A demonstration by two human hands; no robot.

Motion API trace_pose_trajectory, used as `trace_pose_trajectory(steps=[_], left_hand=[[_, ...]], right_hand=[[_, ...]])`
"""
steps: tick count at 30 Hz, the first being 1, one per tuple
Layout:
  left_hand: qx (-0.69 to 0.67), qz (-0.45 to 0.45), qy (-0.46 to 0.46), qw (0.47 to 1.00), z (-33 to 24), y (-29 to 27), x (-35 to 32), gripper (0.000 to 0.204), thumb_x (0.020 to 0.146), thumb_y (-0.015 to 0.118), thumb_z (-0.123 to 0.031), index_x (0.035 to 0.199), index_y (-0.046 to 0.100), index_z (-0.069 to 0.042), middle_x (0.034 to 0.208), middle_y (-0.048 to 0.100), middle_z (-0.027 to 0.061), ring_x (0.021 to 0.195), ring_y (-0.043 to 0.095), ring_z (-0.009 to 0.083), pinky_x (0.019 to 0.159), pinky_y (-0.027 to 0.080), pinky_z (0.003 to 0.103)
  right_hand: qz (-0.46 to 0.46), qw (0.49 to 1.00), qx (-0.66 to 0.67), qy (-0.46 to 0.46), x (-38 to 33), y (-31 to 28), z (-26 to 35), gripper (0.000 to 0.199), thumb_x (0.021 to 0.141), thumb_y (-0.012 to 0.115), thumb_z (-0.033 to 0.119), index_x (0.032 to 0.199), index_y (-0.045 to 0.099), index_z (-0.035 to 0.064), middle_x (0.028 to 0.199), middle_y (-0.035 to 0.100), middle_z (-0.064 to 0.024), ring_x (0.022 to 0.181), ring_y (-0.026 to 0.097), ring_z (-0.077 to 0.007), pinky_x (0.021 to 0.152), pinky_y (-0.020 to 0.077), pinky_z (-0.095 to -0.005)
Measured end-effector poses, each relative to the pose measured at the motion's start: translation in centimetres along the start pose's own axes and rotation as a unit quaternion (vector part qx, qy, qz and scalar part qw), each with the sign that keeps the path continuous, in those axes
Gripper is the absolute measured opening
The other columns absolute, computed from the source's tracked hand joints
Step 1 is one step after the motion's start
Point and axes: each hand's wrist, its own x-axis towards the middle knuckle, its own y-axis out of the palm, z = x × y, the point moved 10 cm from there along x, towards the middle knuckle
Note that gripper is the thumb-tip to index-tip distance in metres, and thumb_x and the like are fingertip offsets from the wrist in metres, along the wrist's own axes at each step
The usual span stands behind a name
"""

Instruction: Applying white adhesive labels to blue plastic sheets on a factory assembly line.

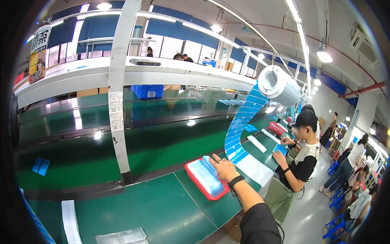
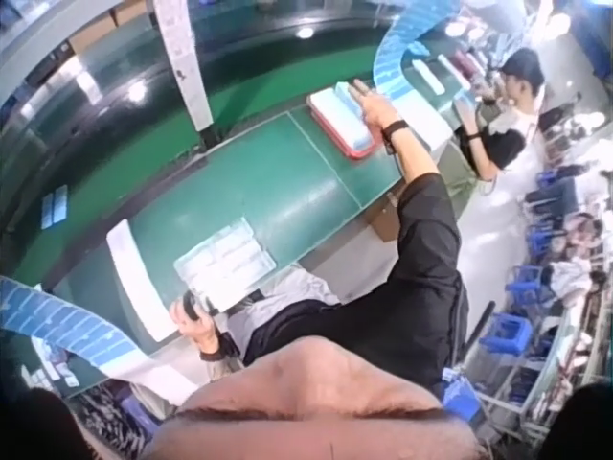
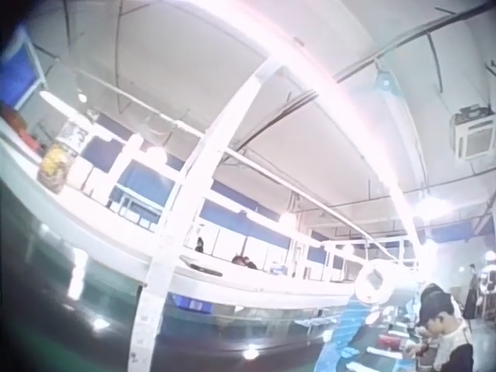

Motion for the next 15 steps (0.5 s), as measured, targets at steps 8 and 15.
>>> trace_pose_trajectory(steps=[8,15], left_hand=[[0.032,0.003,-0.051,0.998,1.2,0.4,-0.3,0.031,0.084,0.060,-0.013,0.110,0.062,0.003,0.110,0.060,0.0250,0.104,0.054,0.0444,0.093,0.042,0.050],[0.053,0.003,-0.062,0.997,1.6,0.6,-0.7,0.032,0.085,0.061,-0.014,0.111,0.061,0.004,0.113,0.059,0.0259,0.106,0.053,0.0453,0.095,0.041,0.051]], right_hand=[[-0.045,0.997,-0.001,-0.061,0.7,1.6,0.6,0.079,0.069,0.065,0.002,0.143,0.036,0.0096,0.152,0.032,-0.0104,0.113,0.057,-0.0336,0.087,0.0506,-0.0450],[-0.007,1.000,0.008,-0.020,0.1,0.9,0.9,0.078,0.069,0.067,0.003,0.141,0.039,0.0099,0.152,0.031,-0.0148,0.115,0.055,-0.0329,0.090,0.0499,-0.0446]])
